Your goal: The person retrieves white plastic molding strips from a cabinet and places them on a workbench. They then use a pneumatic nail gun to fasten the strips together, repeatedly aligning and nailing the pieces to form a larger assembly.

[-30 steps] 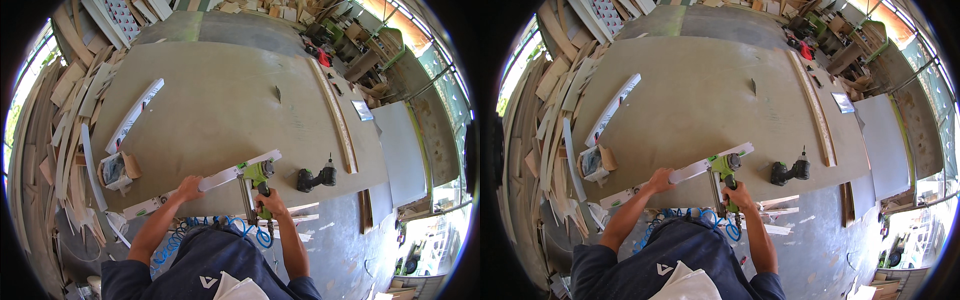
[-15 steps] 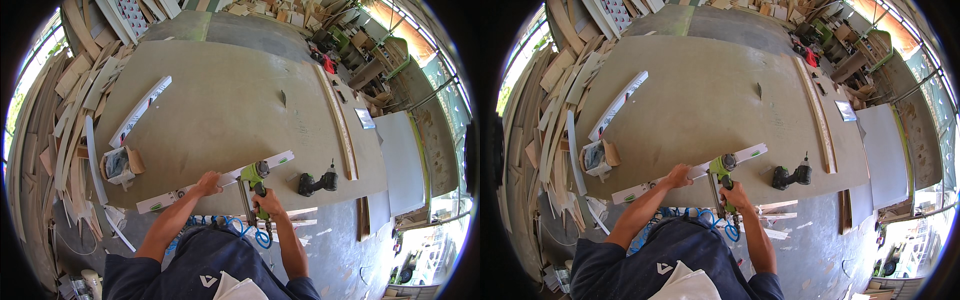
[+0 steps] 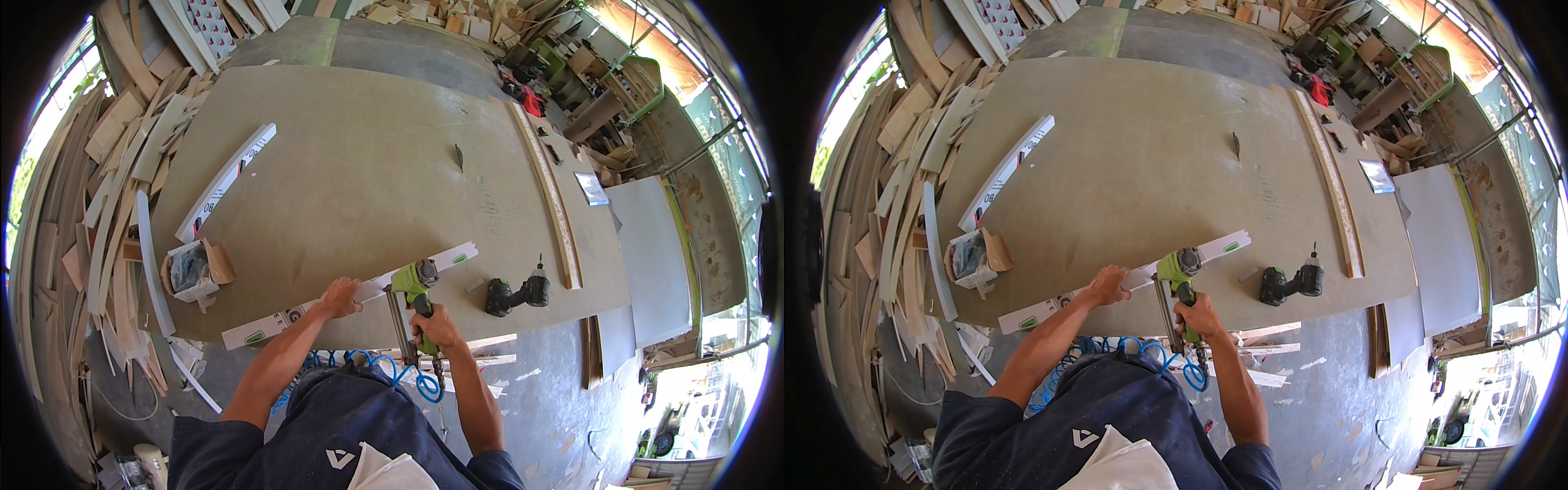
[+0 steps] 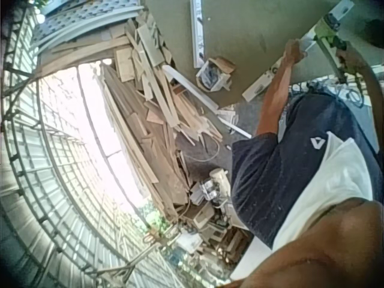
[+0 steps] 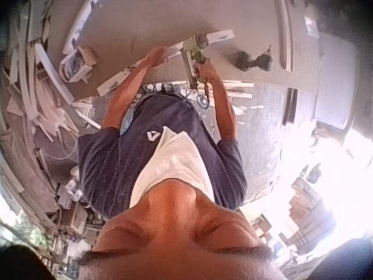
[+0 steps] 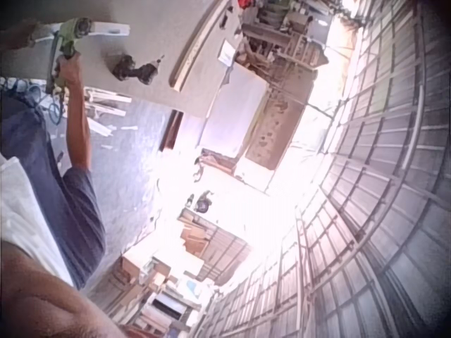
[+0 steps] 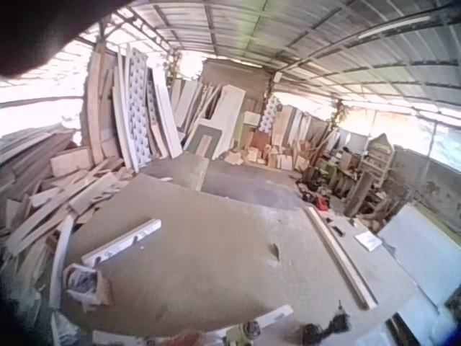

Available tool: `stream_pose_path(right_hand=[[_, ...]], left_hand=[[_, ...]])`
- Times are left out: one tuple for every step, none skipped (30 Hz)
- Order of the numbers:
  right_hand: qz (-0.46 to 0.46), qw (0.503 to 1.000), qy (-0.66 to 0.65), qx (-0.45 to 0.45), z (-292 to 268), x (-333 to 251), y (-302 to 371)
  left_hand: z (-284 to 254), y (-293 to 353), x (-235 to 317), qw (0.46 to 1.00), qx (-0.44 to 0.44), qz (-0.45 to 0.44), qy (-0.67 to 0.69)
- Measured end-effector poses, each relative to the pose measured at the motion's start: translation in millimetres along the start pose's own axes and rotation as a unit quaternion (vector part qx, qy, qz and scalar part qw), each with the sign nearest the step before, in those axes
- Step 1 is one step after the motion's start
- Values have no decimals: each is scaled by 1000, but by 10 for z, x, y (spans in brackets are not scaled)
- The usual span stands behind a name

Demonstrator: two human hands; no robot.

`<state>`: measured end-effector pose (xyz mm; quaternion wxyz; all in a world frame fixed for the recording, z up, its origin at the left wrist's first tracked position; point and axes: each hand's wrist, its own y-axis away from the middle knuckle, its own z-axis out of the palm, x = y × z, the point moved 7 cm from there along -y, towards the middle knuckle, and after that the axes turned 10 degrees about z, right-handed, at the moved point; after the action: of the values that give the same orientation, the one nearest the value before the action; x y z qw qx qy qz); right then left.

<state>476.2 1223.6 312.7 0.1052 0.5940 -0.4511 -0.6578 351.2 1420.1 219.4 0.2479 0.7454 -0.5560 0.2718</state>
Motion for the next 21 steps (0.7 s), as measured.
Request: stream_pose_path(right_hand=[[0, 1000, 2, 1, -3, 2, -1], [0, 1000, 4, 3, -5, 0, 0], [1, 1000, 5, 4, -6, 3, 0], [6, 1000, 3, 2, -6, 12, 0], [11, 1000, 1, 1, -5, 21, 1], [16, 1000, -1, -1, -4, 27, 0], [15, 1000, 0, -4, 10, 38, 1], [13, 1000, 1, -6, 34, 58, 4], [13, 1000, 2, -8, 53, 70, 11], [11, 1000, 2, -8, 62, 64, 20], [9, 1000, 2, -9, 72, 47, 35], [6, 1000, 1, -11, 85, 38, 45], [7, 1000, -2, -12, 91, 41, 40], [7, 1000, -4, -13, 95, 48, 32], [6, 1000, -6, -14, 93, 45, 27], [7, 1000, -6, -13, 91, 47, 26], [8, 1000, -6, -12, 91, 48, 25], [8, 1000, -6, -11, 90, 46, 24], [9, 1000, -5, -10, 89, 43, 24], [9, 1000, -3, -8, 88, 39, 24], [10, 1000, -3, -6, 84, 40, 26]], left_hand=[[9, -1, -14, 1000, 3, 1, 0], [12, -3, -23, 1000, 5, 3, 0], [16, -2, -28, 1000, 4, 2, 0], [17, -3, -31, 1000, 3, 2, -1], [21, -4, -35, 1000, 1, 2, -1], [15, -2, -34, 1000, 14, 7, -2], [14, 1, -34, 1000, 26, 13, -2], [9, 4, -34, 999, 39, 18, -3], [9, 4, -28, 999, 37, 18, -3], [8, 2, -23, 999, 36, 18, -3], [7, -1, -18, 999, 35, 18, -3], [5, 3, -15, 999, 30, 16, 0], [3, 7, -12, 1000, 24, 15, 4], [4, 13, -6, 1000, 19, 13, 7], [-7, 12, 7, 1000, 21, 14, 4], [-16, 11, 20, 1000, 23, 14, 1], [-23, 10, 26, 1000, 26, 14, -2], [-27, 9, 27, 999, 30, 16, -1], [-29, 8, 27, 999, 34, 17, 0], [-32, 8, 28, 999, 38, 19, 1], [-30, 7, 33, 999, 37, 19, 0]])
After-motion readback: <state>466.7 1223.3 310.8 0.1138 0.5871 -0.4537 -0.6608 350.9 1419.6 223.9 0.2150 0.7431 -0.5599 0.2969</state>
